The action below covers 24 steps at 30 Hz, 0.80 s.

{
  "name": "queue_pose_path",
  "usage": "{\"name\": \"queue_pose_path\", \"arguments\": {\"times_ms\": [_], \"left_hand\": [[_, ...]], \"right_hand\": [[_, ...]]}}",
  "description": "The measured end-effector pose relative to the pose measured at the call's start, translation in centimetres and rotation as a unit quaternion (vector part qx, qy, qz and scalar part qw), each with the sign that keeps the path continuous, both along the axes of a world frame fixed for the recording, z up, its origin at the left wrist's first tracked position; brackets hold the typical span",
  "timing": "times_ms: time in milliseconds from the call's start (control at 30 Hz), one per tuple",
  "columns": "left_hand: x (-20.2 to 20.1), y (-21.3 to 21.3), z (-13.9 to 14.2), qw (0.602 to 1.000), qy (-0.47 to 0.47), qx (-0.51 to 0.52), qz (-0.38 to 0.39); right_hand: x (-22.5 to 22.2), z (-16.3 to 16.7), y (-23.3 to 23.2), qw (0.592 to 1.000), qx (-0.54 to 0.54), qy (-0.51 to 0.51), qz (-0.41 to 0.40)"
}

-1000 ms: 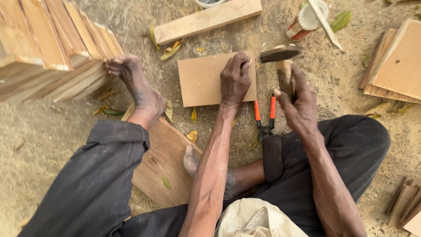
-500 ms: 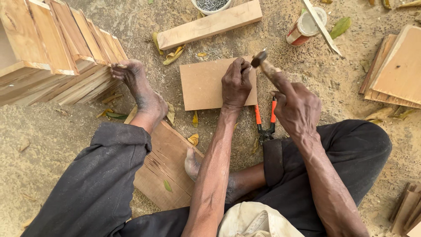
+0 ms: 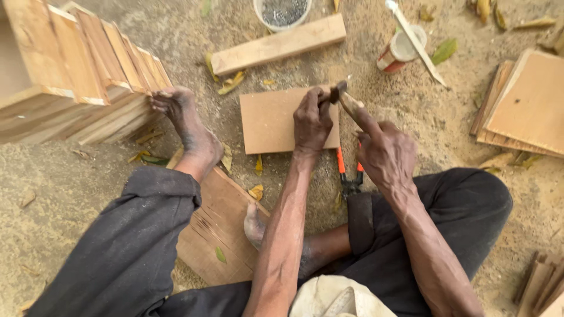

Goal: The person sits on the ground next to a wooden box frame, takes nails from a cup, positions a small board against the frame, and hammers the nails in, steadying the box with a foot. They reposition the board and continue hammering additional nails.

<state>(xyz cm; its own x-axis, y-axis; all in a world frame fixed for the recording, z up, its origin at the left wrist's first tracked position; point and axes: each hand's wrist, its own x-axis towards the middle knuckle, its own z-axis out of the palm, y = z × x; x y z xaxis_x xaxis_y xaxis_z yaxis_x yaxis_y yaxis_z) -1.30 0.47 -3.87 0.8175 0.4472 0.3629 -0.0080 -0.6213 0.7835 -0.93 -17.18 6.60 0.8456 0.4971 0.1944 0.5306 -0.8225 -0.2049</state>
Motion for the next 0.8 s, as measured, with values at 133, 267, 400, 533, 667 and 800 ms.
{"name": "queue_pose_path", "arguments": {"times_ms": [133, 267, 400, 533, 667, 800], "left_hand": [[-0.7, -0.2, 0.1, 0.998, 0.050, -0.029, -0.010], [-1.8, -0.7, 0.1, 0.993, 0.025, 0.112, 0.022], [-2.0, -1.0, 0.3, 0.987, 0.091, 0.131, 0.005], [-1.9, -1.3, 0.9, 0.984, 0.109, 0.139, 0.003], [-2.0, -1.6, 0.9, 0.978, 0.105, 0.179, 0.013], [-2.0, -1.8, 0.3, 0.974, 0.135, 0.179, 0.011]], "right_hand": [[-0.1, -0.1, -0.8, 0.998, 0.067, -0.009, 0.002], [0.0, -0.5, -1.3, 0.995, 0.099, -0.002, 0.001], [-0.1, -0.8, -1.2, 0.995, 0.096, -0.019, 0.016], [0.0, -0.9, -0.7, 0.995, 0.095, -0.029, 0.021], [0.1, -0.9, -0.3, 1.000, -0.001, 0.030, -0.010], [0.0, -1.0, -0.4, 0.999, 0.052, 0.005, 0.003]]}}
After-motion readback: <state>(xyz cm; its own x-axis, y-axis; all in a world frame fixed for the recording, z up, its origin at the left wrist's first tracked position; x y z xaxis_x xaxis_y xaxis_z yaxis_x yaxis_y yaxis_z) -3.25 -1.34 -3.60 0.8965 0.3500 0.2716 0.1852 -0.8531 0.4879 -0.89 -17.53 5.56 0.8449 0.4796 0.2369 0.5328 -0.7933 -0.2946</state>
